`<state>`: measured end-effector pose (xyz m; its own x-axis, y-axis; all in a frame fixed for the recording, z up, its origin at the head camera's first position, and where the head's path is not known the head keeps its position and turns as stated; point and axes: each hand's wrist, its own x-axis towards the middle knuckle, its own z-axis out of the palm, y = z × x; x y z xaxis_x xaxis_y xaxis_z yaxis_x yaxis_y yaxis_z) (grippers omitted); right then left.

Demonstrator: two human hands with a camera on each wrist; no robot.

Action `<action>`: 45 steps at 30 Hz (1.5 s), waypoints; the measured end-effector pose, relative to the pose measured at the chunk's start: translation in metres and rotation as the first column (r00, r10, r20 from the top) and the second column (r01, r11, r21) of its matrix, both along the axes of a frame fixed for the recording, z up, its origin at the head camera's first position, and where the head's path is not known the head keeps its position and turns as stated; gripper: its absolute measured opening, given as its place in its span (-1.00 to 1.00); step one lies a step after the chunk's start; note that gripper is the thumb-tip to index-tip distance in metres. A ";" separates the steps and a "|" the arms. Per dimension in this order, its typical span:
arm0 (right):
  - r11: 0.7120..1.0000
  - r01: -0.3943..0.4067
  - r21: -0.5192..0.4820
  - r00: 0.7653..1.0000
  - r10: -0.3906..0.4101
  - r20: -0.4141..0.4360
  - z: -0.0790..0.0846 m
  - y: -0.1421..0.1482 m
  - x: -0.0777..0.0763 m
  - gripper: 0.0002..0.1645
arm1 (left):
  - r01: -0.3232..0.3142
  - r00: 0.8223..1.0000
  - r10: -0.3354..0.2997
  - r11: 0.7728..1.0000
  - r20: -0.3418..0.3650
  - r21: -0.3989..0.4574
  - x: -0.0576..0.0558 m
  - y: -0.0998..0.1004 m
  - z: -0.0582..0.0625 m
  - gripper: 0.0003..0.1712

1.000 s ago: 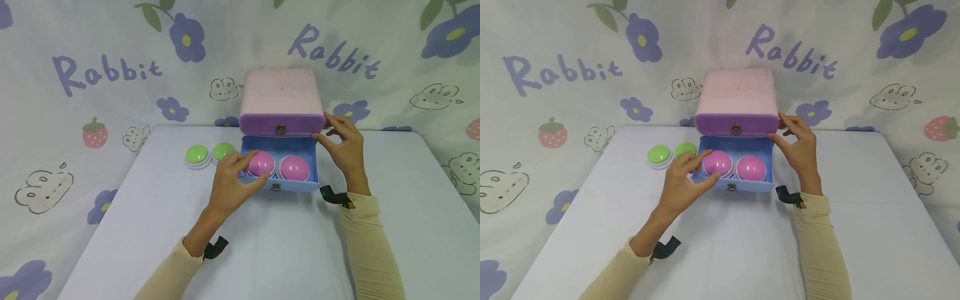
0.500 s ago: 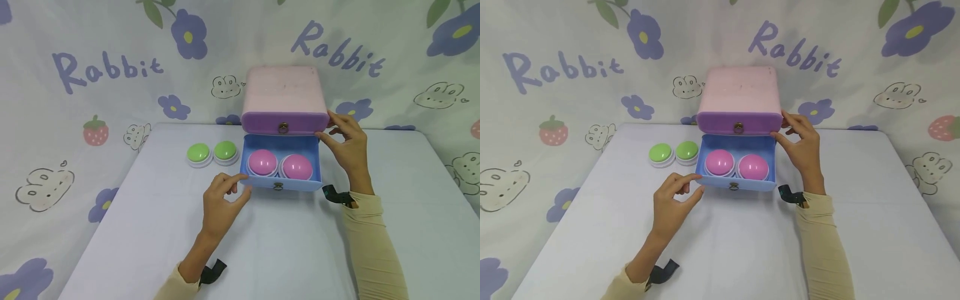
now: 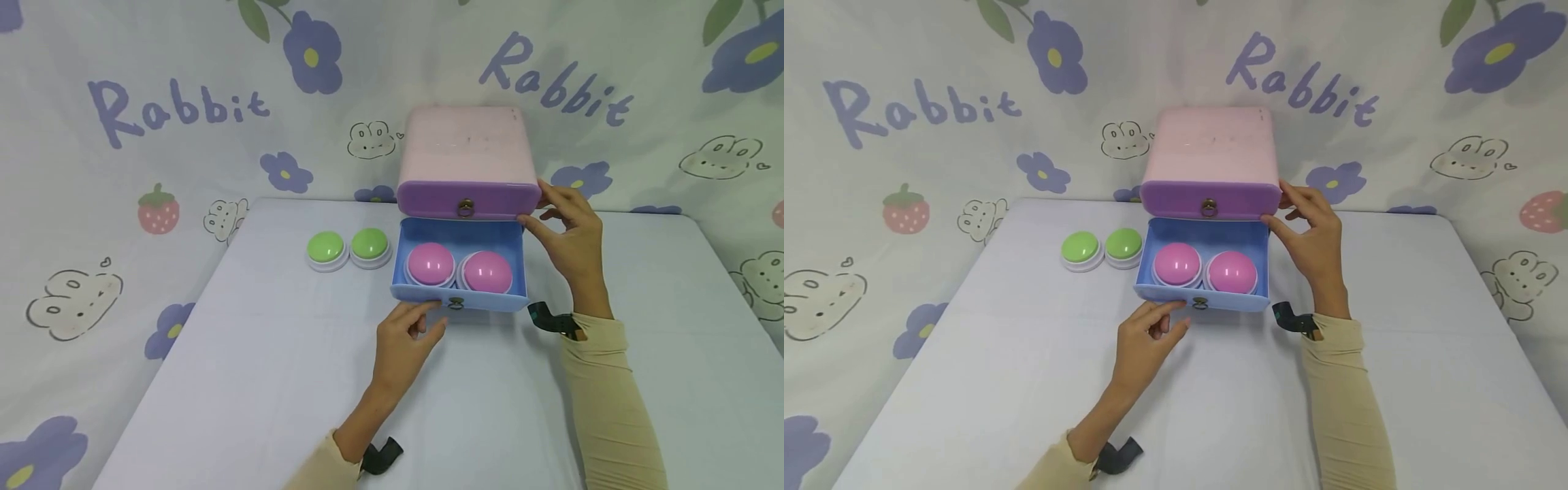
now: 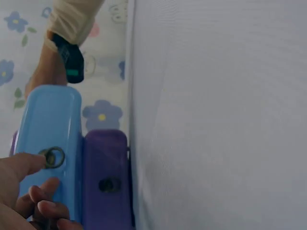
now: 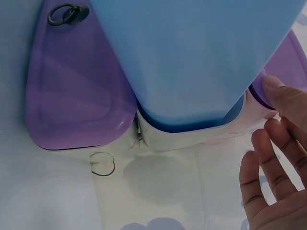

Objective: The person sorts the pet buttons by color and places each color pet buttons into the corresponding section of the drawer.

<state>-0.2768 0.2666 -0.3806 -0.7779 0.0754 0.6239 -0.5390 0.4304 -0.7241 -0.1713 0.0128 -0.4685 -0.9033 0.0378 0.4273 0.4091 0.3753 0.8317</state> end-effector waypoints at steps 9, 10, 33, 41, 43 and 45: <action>1.000 -0.017 -0.012 1.000 0.016 -0.019 0.001 0.000 -0.002 -0.27 | -0.013 1.000 0.012 1.000 0.025 0.022 -0.008 0.014 0.003 -0.82; 1.000 -0.018 -0.013 1.000 0.018 -0.020 0.001 0.000 -0.002 -0.27 | -0.017 1.000 0.016 0.999 0.025 0.030 -0.009 0.015 0.004 -0.83; 1.000 -0.004 0.028 0.999 0.005 -0.039 0.000 0.002 -0.003 -0.27 | -0.044 0.996 0.049 0.997 -0.078 0.064 -0.023 0.023 0.003 -0.90; 1.000 -0.009 0.019 0.999 0.010 -0.043 0.000 0.002 -0.001 -0.27 | -0.053 0.994 0.059 0.997 -0.094 0.059 -0.030 0.024 0.005 -0.90; 1.000 -0.008 0.019 0.999 0.009 -0.041 0.000 0.002 -0.001 -0.27 | -0.055 0.993 0.060 0.997 -0.100 0.058 -0.032 0.025 0.006 -0.89; 1.000 -0.007 0.015 0.999 0.008 -0.036 0.000 0.002 0.000 -0.27 | -0.057 0.993 0.063 0.997 -0.104 0.055 -0.034 0.026 0.006 -0.88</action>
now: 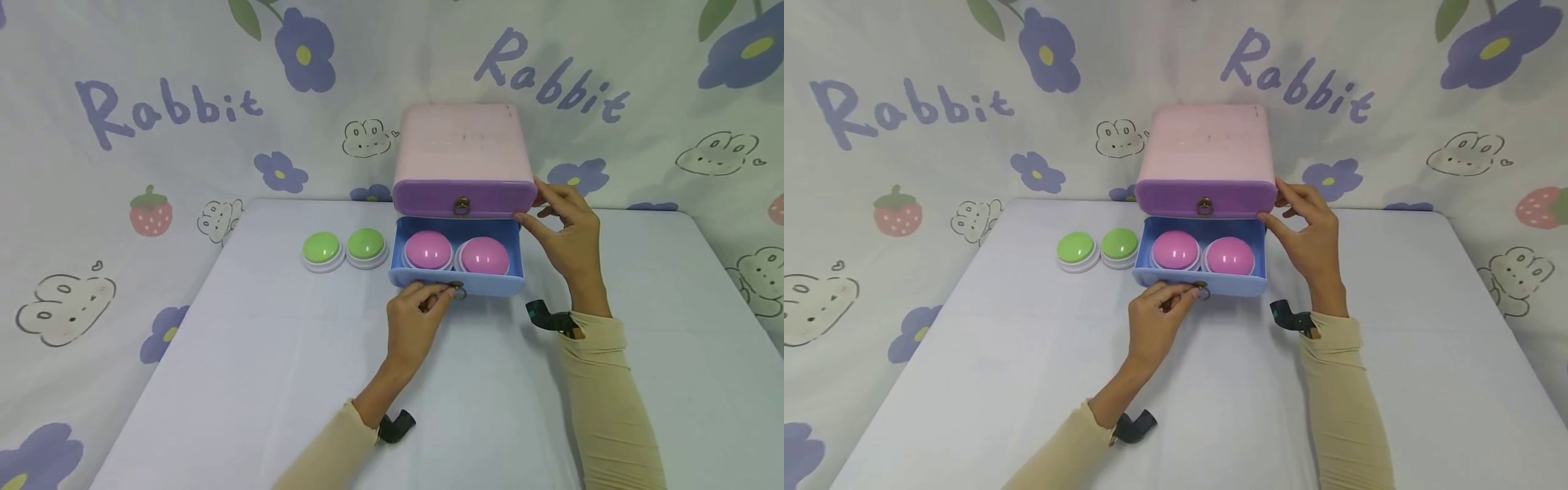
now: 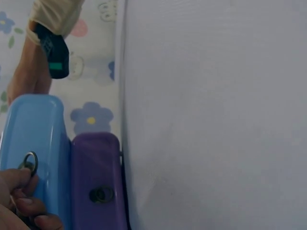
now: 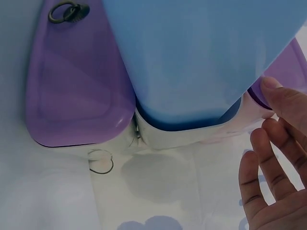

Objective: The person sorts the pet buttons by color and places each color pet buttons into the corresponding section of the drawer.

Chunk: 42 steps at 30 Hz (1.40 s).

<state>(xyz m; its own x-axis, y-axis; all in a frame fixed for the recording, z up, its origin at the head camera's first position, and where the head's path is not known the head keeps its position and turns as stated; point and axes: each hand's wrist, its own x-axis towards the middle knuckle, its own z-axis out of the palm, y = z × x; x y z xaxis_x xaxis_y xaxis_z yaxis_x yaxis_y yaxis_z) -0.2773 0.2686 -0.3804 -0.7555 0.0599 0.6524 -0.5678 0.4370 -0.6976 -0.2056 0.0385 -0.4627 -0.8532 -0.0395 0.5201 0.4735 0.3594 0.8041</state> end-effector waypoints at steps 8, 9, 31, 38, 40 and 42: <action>1.000 0.002 0.001 1.000 -0.002 0.001 -0.002 0.001 -0.001 -0.27 | 0.004 1.000 -0.004 1.000 0.013 0.002 -0.014 0.004 0.001 -0.86; 1.000 0.000 0.000 1.000 0.000 -0.002 -0.002 0.001 -0.001 -0.27 | 0.003 1.000 -0.003 1.000 0.012 0.003 -0.017 0.004 0.002 -0.85; 1.000 -0.006 -0.011 1.000 0.006 0.000 -0.001 0.001 -0.004 -0.29 | -0.019 1.000 0.019 1.000 0.003 -0.011 -0.054 0.011 0.006 -0.83; 1.000 -0.014 0.007 1.000 0.014 -0.014 -0.002 0.003 -0.005 -0.29 | -0.019 1.000 0.019 1.000 0.014 -0.007 -0.062 0.013 0.007 -0.84; 1.000 -0.013 0.004 1.000 0.013 -0.010 -0.003 0.003 -0.006 -0.29 | -0.020 1.000 0.020 1.000 0.012 -0.005 -0.064 0.013 0.008 -0.84; 1.000 -0.013 -0.003 1.000 0.013 -0.005 -0.002 0.003 -0.006 -0.29 | -0.022 1.000 0.023 1.000 0.017 -0.006 -0.067 0.013 0.008 -0.84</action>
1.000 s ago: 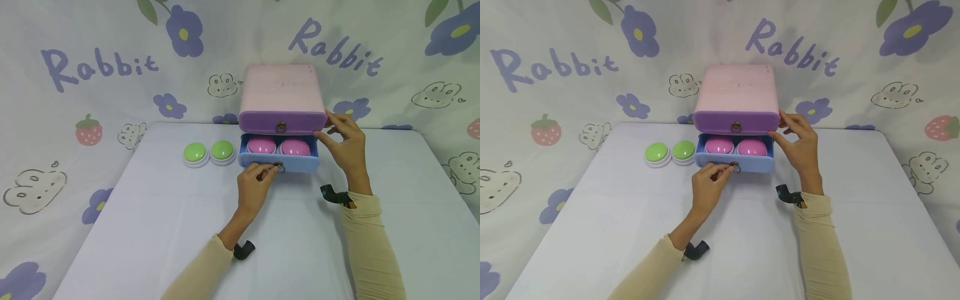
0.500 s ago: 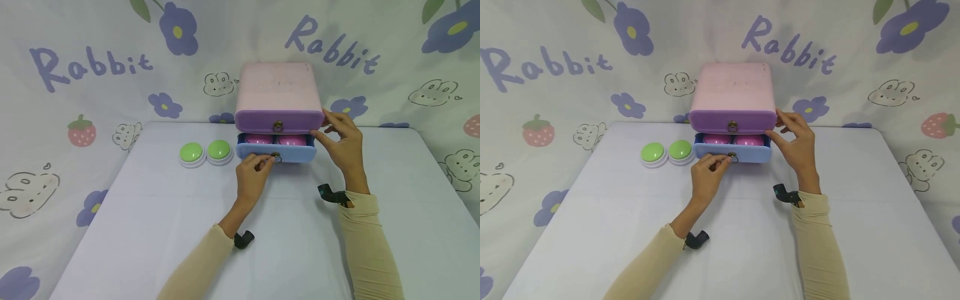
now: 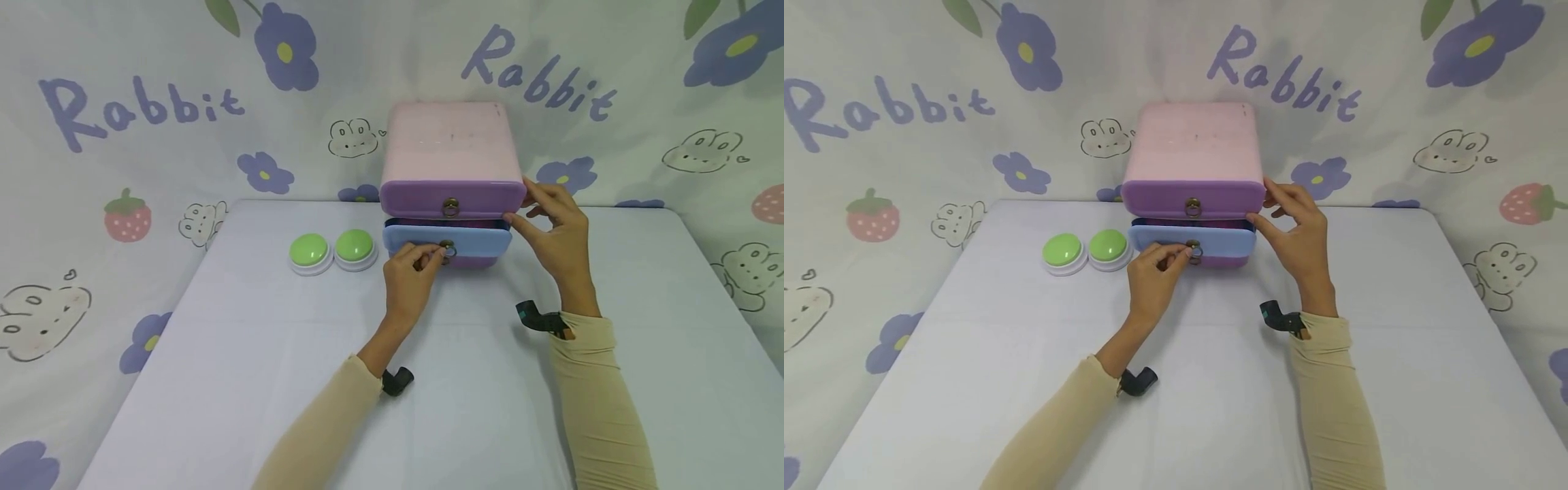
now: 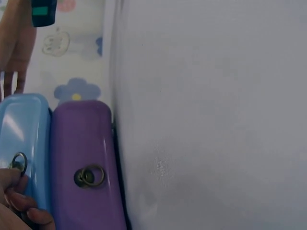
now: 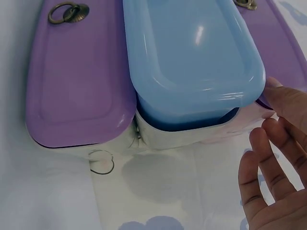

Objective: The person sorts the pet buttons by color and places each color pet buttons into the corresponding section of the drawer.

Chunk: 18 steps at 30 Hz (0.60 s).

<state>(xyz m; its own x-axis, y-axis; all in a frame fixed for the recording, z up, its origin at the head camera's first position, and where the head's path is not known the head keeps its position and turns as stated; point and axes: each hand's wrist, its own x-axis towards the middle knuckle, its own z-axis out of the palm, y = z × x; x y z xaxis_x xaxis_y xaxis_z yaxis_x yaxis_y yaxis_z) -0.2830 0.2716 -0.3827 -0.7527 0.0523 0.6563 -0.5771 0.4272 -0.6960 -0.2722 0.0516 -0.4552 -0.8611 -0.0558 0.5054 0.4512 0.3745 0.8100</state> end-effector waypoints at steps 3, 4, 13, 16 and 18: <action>1.000 -0.005 -0.017 1.000 0.005 0.000 0.001 -0.001 0.001 -0.28 | -0.005 1.000 0.005 1.000 0.009 -0.009 -0.003 -0.001 0.001 -0.83; 1.000 -0.005 -0.021 1.000 0.005 0.000 0.001 -0.001 0.001 -0.28 | -0.006 1.000 0.006 1.000 0.015 -0.011 -0.004 0.000 0.001 -0.83; 1.000 -0.014 -0.020 1.000 0.014 -0.011 0.000 0.001 -0.001 -0.29 | -0.002 1.000 0.003 1.000 0.030 -0.013 -0.010 0.001 0.001 -0.83; 1.000 -0.025 -0.007 0.999 0.025 -0.023 -0.002 0.002 -0.002 -0.29 | -0.006 1.000 0.006 1.000 0.023 -0.012 -0.013 0.002 0.000 -0.84; 0.999 -0.034 0.009 0.999 0.034 -0.033 -0.003 0.003 -0.003 -0.29 | -0.011 1.000 0.012 1.000 0.017 -0.006 -0.016 0.002 -0.001 -0.85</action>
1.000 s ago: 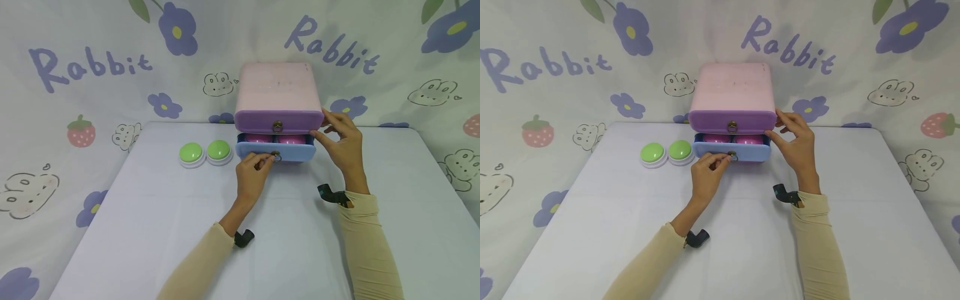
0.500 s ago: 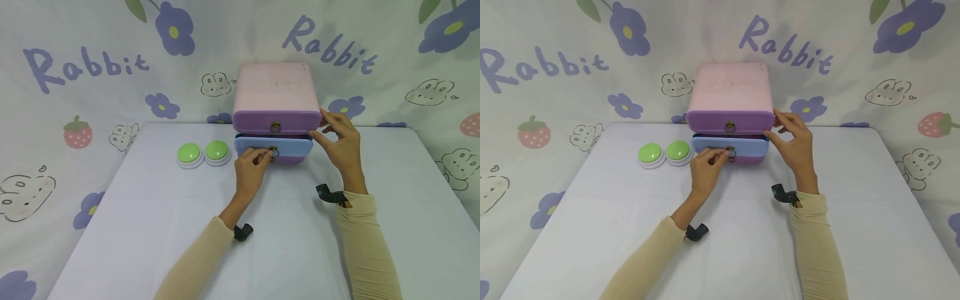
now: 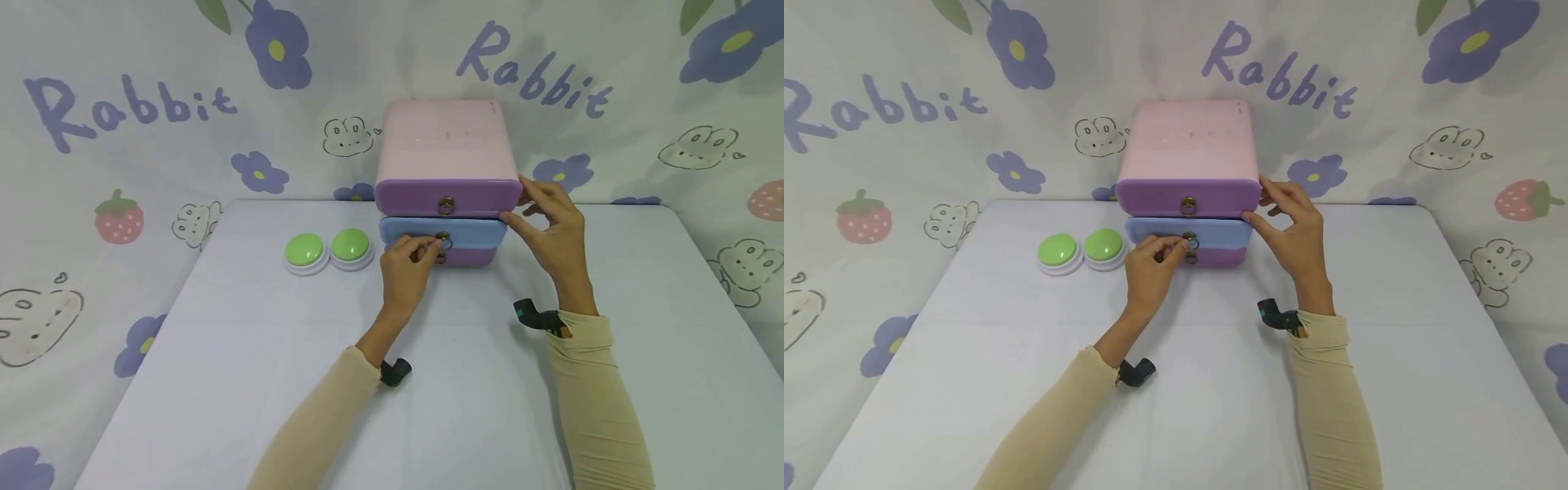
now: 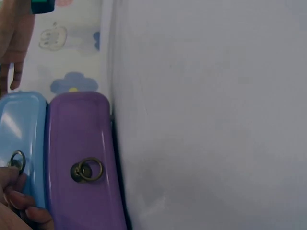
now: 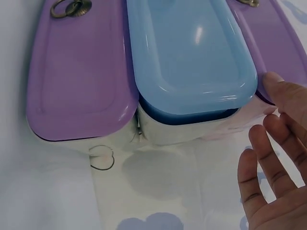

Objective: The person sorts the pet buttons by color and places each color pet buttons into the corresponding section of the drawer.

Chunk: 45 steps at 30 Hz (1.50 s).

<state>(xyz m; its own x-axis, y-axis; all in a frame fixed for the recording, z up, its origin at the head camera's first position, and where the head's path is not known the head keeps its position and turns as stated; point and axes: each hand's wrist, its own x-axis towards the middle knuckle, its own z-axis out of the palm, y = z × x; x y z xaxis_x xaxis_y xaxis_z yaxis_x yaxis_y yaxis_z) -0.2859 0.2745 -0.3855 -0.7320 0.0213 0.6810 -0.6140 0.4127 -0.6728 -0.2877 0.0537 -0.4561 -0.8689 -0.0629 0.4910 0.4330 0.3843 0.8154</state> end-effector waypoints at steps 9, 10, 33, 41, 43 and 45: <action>0.998 0.026 0.053 0.999 -0.024 -0.040 -0.003 0.001 -0.001 -0.16 | 0.013 1.000 -0.014 1.000 0.027 0.026 -0.004 0.002 0.001 -0.84; 0.998 0.028 0.064 0.998 -0.025 -0.051 -0.002 0.000 -0.001 -0.16 | 0.012 0.999 -0.013 1.000 0.030 0.025 -0.004 0.002 0.001 -0.84; 0.992 0.082 0.096 0.995 -0.076 -0.065 -0.007 -0.011 0.000 -0.11 | -0.101 0.995 0.102 0.993 0.018 -0.054 0.035 -0.139 -0.008 -0.80; 0.993 0.091 0.073 0.995 -0.089 -0.034 -0.006 -0.013 0.006 -0.13 | -0.153 0.976 0.167 0.982 0.142 -0.109 0.041 -0.188 -0.008 -0.66; 0.995 0.073 0.070 0.997 -0.071 -0.035 -0.006 -0.013 0.005 -0.13 | -0.124 0.972 0.139 0.988 0.187 -0.089 0.044 -0.184 -0.008 -0.65; 0.997 0.056 0.060 0.998 -0.054 -0.032 -0.007 -0.015 0.003 -0.14 | -0.079 0.970 0.093 0.995 0.225 -0.067 0.046 -0.172 -0.006 -0.64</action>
<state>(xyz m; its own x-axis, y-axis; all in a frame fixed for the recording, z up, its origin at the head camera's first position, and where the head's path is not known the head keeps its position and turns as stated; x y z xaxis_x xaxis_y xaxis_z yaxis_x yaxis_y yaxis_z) -0.2829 0.2594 -0.3923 -0.7098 0.0188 0.7042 -0.6091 0.4857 -0.6269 -0.2415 -0.1188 -0.4624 -0.9507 -0.1199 0.2862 0.2021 0.4606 0.8643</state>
